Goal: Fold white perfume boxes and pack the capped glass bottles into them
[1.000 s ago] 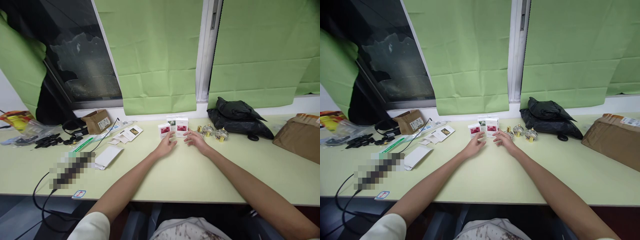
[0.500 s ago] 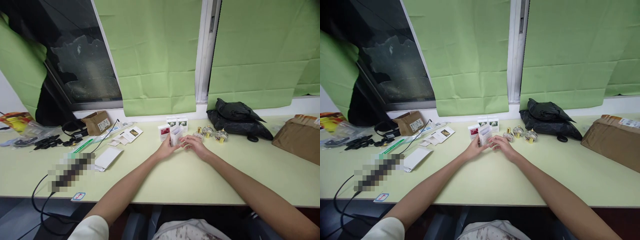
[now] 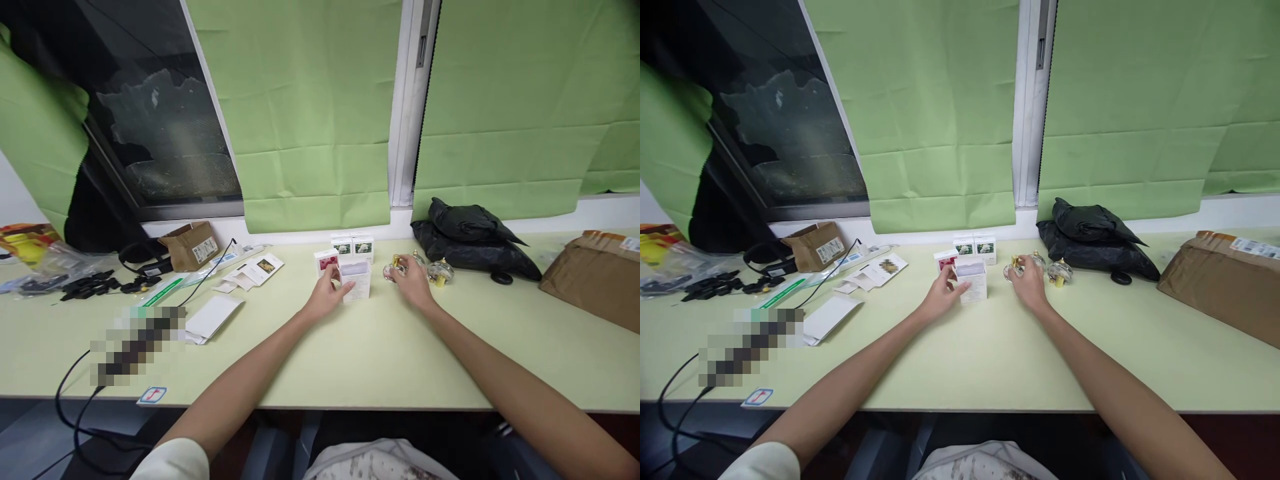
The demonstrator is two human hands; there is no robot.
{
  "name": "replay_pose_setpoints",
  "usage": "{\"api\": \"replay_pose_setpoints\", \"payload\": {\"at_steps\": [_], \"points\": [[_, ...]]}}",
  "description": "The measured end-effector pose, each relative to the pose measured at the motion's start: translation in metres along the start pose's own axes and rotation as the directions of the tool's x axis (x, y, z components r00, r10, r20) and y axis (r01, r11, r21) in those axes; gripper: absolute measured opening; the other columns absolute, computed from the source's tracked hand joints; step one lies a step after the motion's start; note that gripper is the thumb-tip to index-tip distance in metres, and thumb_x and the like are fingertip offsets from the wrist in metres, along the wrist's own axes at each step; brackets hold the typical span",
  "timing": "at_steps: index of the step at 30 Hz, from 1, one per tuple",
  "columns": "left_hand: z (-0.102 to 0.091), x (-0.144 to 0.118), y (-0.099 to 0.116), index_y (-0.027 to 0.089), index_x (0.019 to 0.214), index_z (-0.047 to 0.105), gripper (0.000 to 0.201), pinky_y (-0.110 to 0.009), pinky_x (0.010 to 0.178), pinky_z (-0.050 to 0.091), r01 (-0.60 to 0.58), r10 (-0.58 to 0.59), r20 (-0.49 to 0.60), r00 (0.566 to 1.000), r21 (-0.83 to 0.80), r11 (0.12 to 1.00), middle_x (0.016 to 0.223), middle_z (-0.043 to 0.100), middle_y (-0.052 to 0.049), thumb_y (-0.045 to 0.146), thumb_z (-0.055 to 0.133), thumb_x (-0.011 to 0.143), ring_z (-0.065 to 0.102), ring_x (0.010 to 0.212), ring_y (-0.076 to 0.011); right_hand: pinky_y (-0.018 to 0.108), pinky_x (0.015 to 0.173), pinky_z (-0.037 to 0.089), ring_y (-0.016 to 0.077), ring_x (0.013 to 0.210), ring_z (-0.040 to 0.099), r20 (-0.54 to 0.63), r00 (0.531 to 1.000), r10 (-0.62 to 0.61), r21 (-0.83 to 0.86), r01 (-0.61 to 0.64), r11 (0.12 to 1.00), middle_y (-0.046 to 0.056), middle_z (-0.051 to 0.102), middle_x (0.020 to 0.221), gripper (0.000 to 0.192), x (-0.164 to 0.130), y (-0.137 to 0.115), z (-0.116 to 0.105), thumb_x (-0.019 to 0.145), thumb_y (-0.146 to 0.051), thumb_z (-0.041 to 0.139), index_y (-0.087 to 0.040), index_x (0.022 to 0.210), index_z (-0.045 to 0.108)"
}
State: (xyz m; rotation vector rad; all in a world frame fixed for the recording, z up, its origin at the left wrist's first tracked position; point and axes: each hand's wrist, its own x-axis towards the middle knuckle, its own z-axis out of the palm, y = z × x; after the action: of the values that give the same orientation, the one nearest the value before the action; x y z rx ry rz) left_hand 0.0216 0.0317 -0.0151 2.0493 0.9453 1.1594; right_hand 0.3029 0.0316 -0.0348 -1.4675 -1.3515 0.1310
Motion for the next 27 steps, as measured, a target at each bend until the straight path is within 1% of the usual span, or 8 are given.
{"api": "replay_pose_setpoints", "payload": {"at_steps": [5, 9, 11, 13, 18, 20, 24, 27], "points": [[-0.003, 0.000, 0.002, 0.023, 0.132, 0.048, 0.048, -0.030, 0.076, 0.050, -0.048, 0.050, -0.025, 0.998, 0.081, 0.996, 0.114, 0.066, -0.007, 0.053, 0.065, 0.097, 0.063, 0.101, -0.0200, 0.050, 0.102, 0.043, 0.0330, 0.112, 0.057, 0.062, 0.997, -0.036, -0.047, 0.039, 0.998, 0.013, 0.069, 0.110, 0.043, -0.006, -0.002, 0.002, 0.087, -0.045, 0.064, -0.020, 0.122, 0.063], [-0.004, 0.000, 0.000, 0.025, 0.138, 0.043, 0.053, -0.032, 0.078, 0.050, -0.053, 0.059, -0.049, 0.997, 0.109, 0.993, 0.113, 0.065, -0.006, 0.051, 0.064, 0.098, 0.064, 0.099, -0.0197, 0.041, 0.087, 0.047, 0.0278, 0.097, 0.061, 0.152, 0.986, -0.068, -0.053, 0.077, 0.996, 0.007, 0.065, 0.099, 0.040, -0.009, -0.010, 0.000, 0.090, -0.050, 0.062, -0.023, 0.119, 0.065], [-0.004, 0.000, 0.000, 0.025, 0.138, 0.041, 0.053, -0.032, 0.079, 0.050, -0.056, 0.063, -0.057, 0.996, 0.120, 0.991, 0.113, 0.064, -0.006, 0.050, 0.065, 0.098, 0.064, 0.098, -0.0192, 0.038, 0.078, 0.046, 0.0250, 0.084, 0.060, 0.230, 0.972, -0.049, -0.049, 0.062, 0.997, 0.004, 0.063, 0.089, 0.040, -0.011, -0.014, -0.001, 0.091, -0.054, 0.061, -0.024, 0.116, 0.066], [-0.004, 0.000, 0.001, 0.025, 0.137, 0.041, 0.051, -0.032, 0.079, 0.051, -0.060, 0.068, -0.057, 0.996, 0.124, 0.990, 0.113, 0.064, -0.006, 0.049, 0.064, 0.098, 0.064, 0.097, -0.0190, 0.037, 0.074, 0.045, 0.0233, 0.077, 0.059, 0.284, 0.958, -0.035, -0.044, 0.049, 0.998, 0.003, 0.062, 0.085, 0.040, -0.013, -0.018, -0.001, 0.092, -0.056, 0.060, -0.024, 0.116, 0.066], [-0.005, -0.001, 0.001, 0.025, 0.137, 0.041, 0.050, -0.031, 0.078, 0.051, -0.065, 0.074, -0.069, 0.995, 0.124, 0.990, 0.114, 0.063, -0.006, 0.049, 0.064, 0.099, 0.063, 0.097, -0.0189, 0.039, 0.085, 0.047, 0.0252, 0.094, 0.060, 0.258, 0.961, -0.097, -0.064, 0.117, 0.991, 0.009, 0.063, 0.110, 0.040, -0.016, -0.022, 0.001, 0.089, -0.056, 0.064, -0.022, 0.111, 0.066], [-0.006, -0.001, 0.001, 0.025, 0.137, 0.041, 0.050, -0.031, 0.078, 0.051, -0.074, 0.083, -0.070, 0.994, 0.119, 0.990, 0.115, 0.063, -0.006, 0.048, 0.064, 0.099, 0.063, 0.097, -0.0188, 0.040, 0.087, 0.048, 0.0260, 0.096, 0.060, 0.257, 0.959, -0.116, -0.060, 0.136, 0.989, 0.009, 0.064, 0.111, 0.035, -0.015, -0.021, 0.002, 0.088, -0.052, 0.065, -0.022, 0.107, 0.066], [-0.007, -0.001, 0.001, 0.025, 0.137, 0.042, 0.050, -0.031, 0.078, 0.051, -0.079, 0.087, -0.063, 0.994, 0.124, 0.989, 0.113, 0.064, -0.006, 0.049, 0.064, 0.099, 0.064, 0.097, -0.0189, 0.042, 0.090, 0.050, 0.0279, 0.102, 0.064, 0.282, 0.949, -0.140, 0.052, 0.130, 0.990, 0.008, 0.071, 0.107, 0.027, -0.013, -0.021, 0.002, 0.086, -0.037, 0.062, -0.023, 0.110, 0.065], [-0.007, -0.001, 0.001, 0.025, 0.137, 0.042, 0.050, -0.031, 0.078, 0.051, -0.079, 0.087, -0.059, 0.994, 0.133, 0.988, 0.112, 0.064, -0.006, 0.049, 0.063, 0.099, 0.063, 0.097, -0.0189, 0.040, 0.086, 0.055, 0.0252, 0.092, 0.070, 0.350, 0.929, -0.120, 0.235, 0.037, 0.971, 0.005, 0.073, 0.102, 0.038, -0.013, -0.024, 0.002, 0.084, -0.027, 0.058, -0.025, 0.122, 0.061]]}}
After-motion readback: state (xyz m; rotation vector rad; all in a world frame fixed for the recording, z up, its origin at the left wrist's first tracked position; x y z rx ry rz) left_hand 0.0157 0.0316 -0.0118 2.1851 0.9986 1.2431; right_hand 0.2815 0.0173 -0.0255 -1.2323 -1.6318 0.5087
